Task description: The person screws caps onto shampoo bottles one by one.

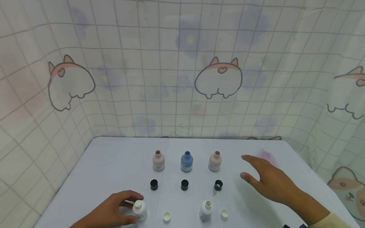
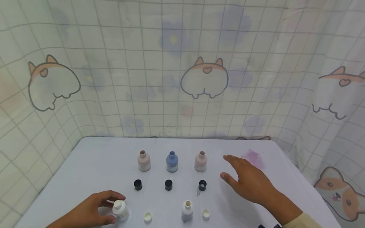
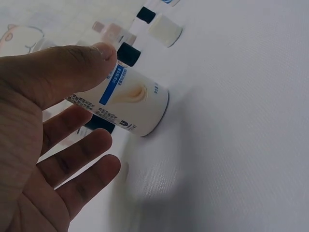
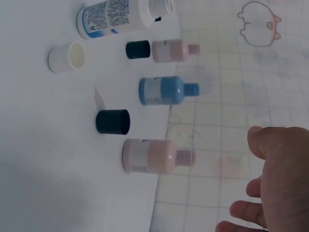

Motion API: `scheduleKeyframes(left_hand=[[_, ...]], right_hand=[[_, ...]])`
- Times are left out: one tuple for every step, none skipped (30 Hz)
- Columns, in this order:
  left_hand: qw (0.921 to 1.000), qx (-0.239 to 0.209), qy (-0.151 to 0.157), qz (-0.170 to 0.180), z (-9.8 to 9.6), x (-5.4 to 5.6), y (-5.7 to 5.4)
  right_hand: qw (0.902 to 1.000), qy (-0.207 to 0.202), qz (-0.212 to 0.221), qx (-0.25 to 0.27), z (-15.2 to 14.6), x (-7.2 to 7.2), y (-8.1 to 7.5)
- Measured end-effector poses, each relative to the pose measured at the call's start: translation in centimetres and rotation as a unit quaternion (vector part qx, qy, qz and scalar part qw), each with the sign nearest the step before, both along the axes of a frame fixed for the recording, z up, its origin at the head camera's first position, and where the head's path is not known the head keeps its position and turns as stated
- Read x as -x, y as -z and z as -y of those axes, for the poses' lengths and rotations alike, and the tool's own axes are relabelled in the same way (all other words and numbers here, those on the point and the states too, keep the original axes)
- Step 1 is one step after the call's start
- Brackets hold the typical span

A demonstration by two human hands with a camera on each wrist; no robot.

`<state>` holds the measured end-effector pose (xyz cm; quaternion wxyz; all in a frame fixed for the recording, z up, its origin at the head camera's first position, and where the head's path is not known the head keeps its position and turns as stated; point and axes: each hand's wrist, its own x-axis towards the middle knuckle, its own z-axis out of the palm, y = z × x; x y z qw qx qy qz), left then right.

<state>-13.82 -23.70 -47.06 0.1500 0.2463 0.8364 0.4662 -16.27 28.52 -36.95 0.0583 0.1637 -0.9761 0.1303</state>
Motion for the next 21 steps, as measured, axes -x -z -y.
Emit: scheduleKeyframes(left_hand=[[1.0000,-0.002,0.002,0.003,0.0,0.1,0.1],[1.0000,-0.002,0.003,0.004,0.0,0.1,0.2],[1.0000,-0.004,0.004,0.005,-0.1,0.1,0.2],[1.0000,-0.005,0.004,0.007,-0.1,0.1,0.3],[0.9999,-0.007,0.006,0.005,-0.1,0.1,0.3],[0.9999,-0.008,0.005,0.008,-0.1,0.1,0.4],[0.9999,-0.010,0.007,0.004,-0.2,0.1,0.3],[0.9999,-0.013,0.008,0.005,-0.2,0.1,0.3],[0.9998,-0.016,0.008,0.007,-0.3,0.2,0.3],[0.9998,-0.018,0.008,0.009,-0.4,0.2,0.2],[0.9997,-0.020,0.008,0.012,-0.4,0.2,0.2],[0.9996,-0.021,0.006,0.018,-0.5,0.1,0.1],[0.9995,-0.023,0.006,0.021,-0.6,0.1,0.0],[0.9993,-0.026,0.005,0.028,-0.7,0.1,-0.1],[0.9991,-0.027,0.003,0.033,-0.7,0.1,-0.1],[0.9990,-0.027,0.002,0.036,-0.8,0.0,-0.2],[0.9988,-0.026,-0.001,0.041,-0.8,0.0,-0.2],[0.9987,-0.024,-0.004,0.044,-0.9,0.0,-0.2],[0.9985,-0.023,-0.007,0.048,-0.9,0.0,-0.2],[0.9983,-0.023,-0.010,0.052,-1.0,0.0,-0.2],[0.9981,-0.023,-0.013,0.056,-1.0,0.0,-0.2]], right_hand=[[1.0000,0.000,0.002,0.005,0.0,-0.1,0.0],[1.0000,-0.001,0.003,0.009,0.1,-0.2,0.1],[0.9999,-0.003,0.001,0.013,0.1,-0.2,0.1],[0.9998,-0.005,-0.001,0.018,0.2,-0.3,0.2],[0.9997,-0.007,-0.003,0.023,0.2,-0.3,0.2],[0.9995,-0.011,-0.007,0.028,0.3,-0.3,0.3],[0.9993,-0.013,-0.008,0.033,0.4,-0.4,0.3],[0.9991,-0.015,-0.009,0.038,0.4,-0.4,0.4],[0.9989,-0.014,-0.009,0.043,0.5,-0.4,0.4],[0.9988,-0.013,-0.006,0.047,0.6,-0.5,0.4],[0.9987,-0.012,-0.003,0.050,0.7,-0.6,0.4],[0.9986,-0.011,0.000,0.053,0.8,-0.6,0.4],[0.9985,-0.008,0.003,0.054,0.8,-0.7,0.5],[0.9984,-0.008,0.004,0.056,0.9,-0.8,0.5],[0.9984,-0.009,0.004,0.056,0.9,-0.8,0.5],[0.9983,-0.010,0.004,0.058,1.0,-0.8,0.5],[0.9982,-0.010,0.004,0.059,1.0,-0.9,0.5],[0.9981,-0.012,0.003,0.061,1.0,-0.9,0.5],[0.9980,-0.012,0.002,0.062,1.1,-1.0,0.5],[0.9979,-0.013,0.001,0.063,1.1,-1.0,0.5],[0.9979,-0.015,0.001,0.063,1.1,-1.1,0.5]])
